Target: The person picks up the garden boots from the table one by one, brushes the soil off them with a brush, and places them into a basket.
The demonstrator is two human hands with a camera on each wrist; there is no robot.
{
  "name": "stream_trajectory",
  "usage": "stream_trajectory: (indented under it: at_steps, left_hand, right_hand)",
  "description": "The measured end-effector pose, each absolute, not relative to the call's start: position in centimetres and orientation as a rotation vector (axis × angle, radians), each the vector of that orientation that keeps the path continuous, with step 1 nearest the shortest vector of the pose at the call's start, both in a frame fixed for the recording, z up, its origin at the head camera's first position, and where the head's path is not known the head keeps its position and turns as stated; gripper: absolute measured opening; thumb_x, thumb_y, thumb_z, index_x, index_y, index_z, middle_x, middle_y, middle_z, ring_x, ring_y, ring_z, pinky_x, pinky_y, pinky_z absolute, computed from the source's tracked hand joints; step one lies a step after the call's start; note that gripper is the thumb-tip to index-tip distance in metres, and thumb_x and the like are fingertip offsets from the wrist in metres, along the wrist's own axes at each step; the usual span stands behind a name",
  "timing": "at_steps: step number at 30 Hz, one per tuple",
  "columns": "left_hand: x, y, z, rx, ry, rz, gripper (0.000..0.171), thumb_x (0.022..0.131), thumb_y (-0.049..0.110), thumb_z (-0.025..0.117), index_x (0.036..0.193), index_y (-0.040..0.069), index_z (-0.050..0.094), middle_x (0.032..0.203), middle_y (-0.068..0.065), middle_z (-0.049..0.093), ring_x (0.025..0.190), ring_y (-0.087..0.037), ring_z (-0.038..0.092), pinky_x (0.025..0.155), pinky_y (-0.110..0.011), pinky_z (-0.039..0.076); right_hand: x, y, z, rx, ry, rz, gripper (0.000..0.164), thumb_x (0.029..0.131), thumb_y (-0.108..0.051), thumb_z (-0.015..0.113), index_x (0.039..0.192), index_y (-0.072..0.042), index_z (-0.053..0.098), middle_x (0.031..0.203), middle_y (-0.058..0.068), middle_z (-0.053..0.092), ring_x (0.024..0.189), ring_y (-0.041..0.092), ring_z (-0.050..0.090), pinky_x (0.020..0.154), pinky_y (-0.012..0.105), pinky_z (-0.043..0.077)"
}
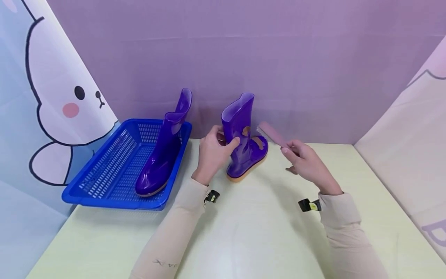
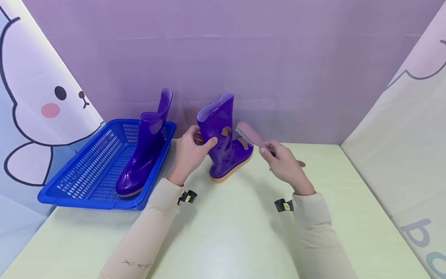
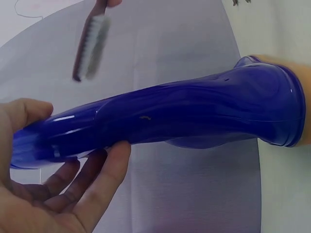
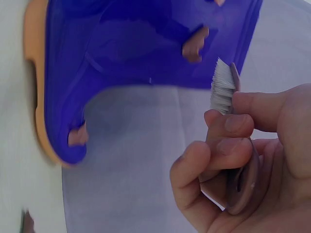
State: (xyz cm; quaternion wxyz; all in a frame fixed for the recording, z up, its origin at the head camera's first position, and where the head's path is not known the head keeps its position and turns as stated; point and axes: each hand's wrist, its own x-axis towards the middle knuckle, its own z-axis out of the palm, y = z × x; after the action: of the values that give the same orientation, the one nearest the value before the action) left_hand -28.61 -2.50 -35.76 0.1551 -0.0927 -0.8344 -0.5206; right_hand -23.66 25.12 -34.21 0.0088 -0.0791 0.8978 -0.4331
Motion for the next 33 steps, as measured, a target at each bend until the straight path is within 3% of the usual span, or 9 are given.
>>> stream_trajectory:
  at_steps: [8,14,21,28,33]
  left_hand:
    - [-28.5,-3.0,-35.7,-0.298,-2.369,-1.576,0.049,0.086,0.043,0.077,0.121,0.011,0.064,0.099,-0.007,0.074,0.090,-0.021,0.073,0.082,-0.038,0.061]
    - [-28.4,-3.1,-35.6,-0.316,-2.354,-1.582,0.048,0.086,0.040,0.077,0.122,0.010,0.065,0.102,-0.008,0.075,0.093,-0.022,0.072,0.084,-0.038,0.060]
    - [-28.3,-2.8,-35.4,-0.343,-2.349,-1.553,0.046,0.088,0.037,0.076,0.123,0.008,0.067,0.103,-0.007,0.073,0.093,-0.021,0.070,0.083,-0.036,0.059]
    - [-28.2,-2.4,-35.2,-0.358,-2.354,-1.535,0.046,0.088,0.034,0.077,0.124,0.007,0.067,0.106,-0.007,0.070,0.093,-0.021,0.069,0.083,-0.035,0.058]
    - [-28.1,-2.3,-35.0,-0.333,-2.367,-1.503,0.055,0.088,0.036,0.077,0.134,0.009,0.061,0.111,-0.007,0.067,0.101,-0.023,0.067,0.088,-0.039,0.056]
  right_hand:
    - [-24.2,22.8,-35.3,-0.353,2.872,-1.243,0.034,0.110,-0.035,0.045,0.125,-0.007,0.057,0.072,0.002,0.045,0.060,0.017,0.047,0.055,0.031,0.042]
    - [-24.0,21.8,-35.5,-0.388,2.862,-1.321,0.033,0.110,-0.034,0.046,0.127,-0.008,0.057,0.071,0.002,0.046,0.058,0.014,0.046,0.054,0.029,0.042]
    - [-24.0,21.4,-35.8,-0.467,2.937,-1.244,0.024,0.110,-0.027,0.048,0.118,-0.006,0.057,0.071,0.001,0.043,0.057,0.011,0.039,0.055,0.028,0.037]
    - [-24.0,21.8,-35.7,-0.434,2.996,-1.197,0.030,0.110,-0.030,0.048,0.120,-0.005,0.060,0.074,0.003,0.046,0.063,0.016,0.042,0.059,0.029,0.038]
    - [-23.8,22.1,-35.1,-0.410,3.037,-1.169,0.031,0.109,-0.031,0.048,0.119,-0.005,0.062,0.076,0.003,0.047,0.065,0.017,0.043,0.060,0.029,0.038]
